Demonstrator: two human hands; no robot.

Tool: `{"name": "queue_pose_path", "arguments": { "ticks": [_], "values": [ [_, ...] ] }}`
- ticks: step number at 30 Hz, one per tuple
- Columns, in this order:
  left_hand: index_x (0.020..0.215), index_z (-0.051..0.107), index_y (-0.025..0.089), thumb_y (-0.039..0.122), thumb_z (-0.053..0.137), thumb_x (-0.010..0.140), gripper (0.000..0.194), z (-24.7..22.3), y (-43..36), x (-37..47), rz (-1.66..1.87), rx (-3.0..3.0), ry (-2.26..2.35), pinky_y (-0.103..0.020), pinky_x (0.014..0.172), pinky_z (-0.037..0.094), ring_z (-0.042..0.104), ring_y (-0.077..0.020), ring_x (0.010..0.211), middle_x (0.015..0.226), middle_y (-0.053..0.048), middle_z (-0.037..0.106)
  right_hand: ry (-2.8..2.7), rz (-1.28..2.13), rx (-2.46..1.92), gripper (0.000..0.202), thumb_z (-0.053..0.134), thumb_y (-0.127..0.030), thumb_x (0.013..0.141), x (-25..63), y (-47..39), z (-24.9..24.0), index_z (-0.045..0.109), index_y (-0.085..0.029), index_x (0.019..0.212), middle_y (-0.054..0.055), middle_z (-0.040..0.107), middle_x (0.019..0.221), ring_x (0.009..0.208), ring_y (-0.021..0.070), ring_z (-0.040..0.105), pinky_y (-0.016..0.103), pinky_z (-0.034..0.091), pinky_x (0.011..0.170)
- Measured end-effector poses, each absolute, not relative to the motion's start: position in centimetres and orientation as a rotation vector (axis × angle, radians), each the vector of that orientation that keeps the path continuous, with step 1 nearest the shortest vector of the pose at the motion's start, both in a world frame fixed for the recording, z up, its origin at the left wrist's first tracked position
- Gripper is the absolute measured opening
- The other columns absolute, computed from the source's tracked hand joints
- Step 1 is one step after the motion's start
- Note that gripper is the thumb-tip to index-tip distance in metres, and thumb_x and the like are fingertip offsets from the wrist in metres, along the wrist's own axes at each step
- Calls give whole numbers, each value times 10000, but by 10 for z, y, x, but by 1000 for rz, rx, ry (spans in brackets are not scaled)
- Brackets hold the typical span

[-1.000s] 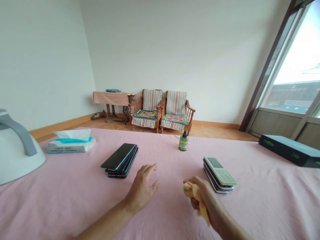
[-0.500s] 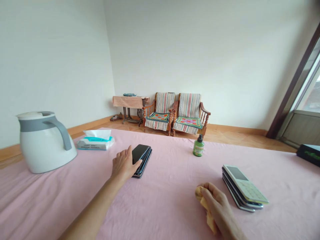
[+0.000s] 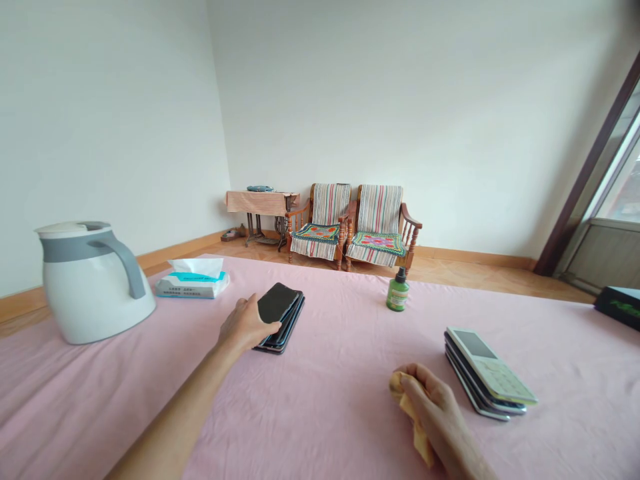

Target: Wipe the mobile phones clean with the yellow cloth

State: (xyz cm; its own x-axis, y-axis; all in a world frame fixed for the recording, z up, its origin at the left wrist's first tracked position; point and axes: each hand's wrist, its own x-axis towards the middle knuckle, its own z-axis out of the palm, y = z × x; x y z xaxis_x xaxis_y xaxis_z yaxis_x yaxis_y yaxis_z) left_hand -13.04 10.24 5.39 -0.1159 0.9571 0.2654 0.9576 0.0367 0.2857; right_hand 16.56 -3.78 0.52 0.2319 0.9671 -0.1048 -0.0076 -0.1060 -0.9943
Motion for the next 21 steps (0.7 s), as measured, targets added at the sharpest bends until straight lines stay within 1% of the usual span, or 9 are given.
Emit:
{"name": "queue_pose_path", "arguments": {
  "ticks": [2, 4, 7, 8, 11, 13, 16, 18, 21],
  "values": [
    [1262, 428, 124, 488, 659, 621, 773, 59, 96, -126, -651, -2074, -2241, -413, 744, 481, 597, -369, 987, 1146, -186, 535, -986, 1097, -1381, 228, 488, -414, 764, 165, -39, 6, 501, -194, 703, -70, 426, 449, 236, 40, 308, 162, 154, 260],
    [1328, 349, 138, 479, 641, 648, 815, 61, 89, -117, -699, -2072, -2192, -422, 754, 480, 585, -364, 1003, 1156, -174, 506, -979, 1090, -1370, 226, 497, -409, 762, 165, -39, 7, 503, -192, 697, -70, 423, 452, 242, 36, 298, 167, 143, 269],
    [1373, 274, 190, 436, 630, 687, 811, 59, 76, -96, -779, -2150, -2076, -363, 804, 477, 576, -293, 1025, 1149, -114, 490, -957, 1085, -1356, 224, 537, -404, 735, 164, -39, 8, 513, -186, 687, -65, 431, 473, 256, 28, 287, 175, 135, 281],
    [1371, 275, 211, 405, 635, 690, 795, 56, 71, -87, -812, -2216, -2014, -333, 816, 477, 577, -263, 1019, 1132, -88, 495, -950, 1082, -1355, 224, 547, -402, 727, 165, -39, 8, 519, -184, 686, -62, 437, 482, 263, 27, 289, 176, 141, 285],
    [1357, 317, 214, 301, 676, 641, 805, 43, 51, -61, -989, -2518, -1743, -359, 851, 469, 575, -266, 994, 1087, -76, 500, -952, 1056, -1368, 216, 542, -389, 731, 165, -38, 8, 532, -178, 687, -50, 465, 512, 291, 31, 315, 176, 168, 297],
    [1351, 333, 214, 261, 691, 603, 830, 32, 38, -45, -1023, -2666, -1635, -374, 912, 443, 550, -273, 1043, 1126, -87, 495, -964, 1015, -1375, 207, 526, -373, 746, 165, -37, 7, 538, -174, 689, -38, 490, 546, 321, 38, 350, 172, 187, 307],
    [1340, 366, 212, 251, 715, 567, 850, 20, 24, -30, -962, -2811, -1650, -388, 927, 437, 547, -286, 1062, 1159, -102, 511, -971, 954, -1384, 209, 509, -362, 766, 166, -36, 4, 545, -169, 695, -31, 507, 577, 348, 45, 372, 170, 213, 321],
    [1340, 378, 209, 252, 726, 558, 857, 17, 20, -27, -895, -2871, -1720, -406, 934, 433, 537, -305, 1093, 1191, -116, 516, -973, 928, -1384, 208, 507, -359, 770, 167, -35, 3, 553, -167, 704, -30, 516, 578, 368, 56, 398, 172, 254, 340],
    [1366, 357, 187, 262, 749, 554, 905, 17, 23, -31, -848, -2970, -1754, -438, 985, 389, 482, -334, 1174, 1243, -141, 513, -991, 894, -1378, 192, 508, -344, 769, 167, -35, 2, 562, -166, 723, -17, 546, 602, 433, 79, 465, 174, 317, 385]
  ]
}}
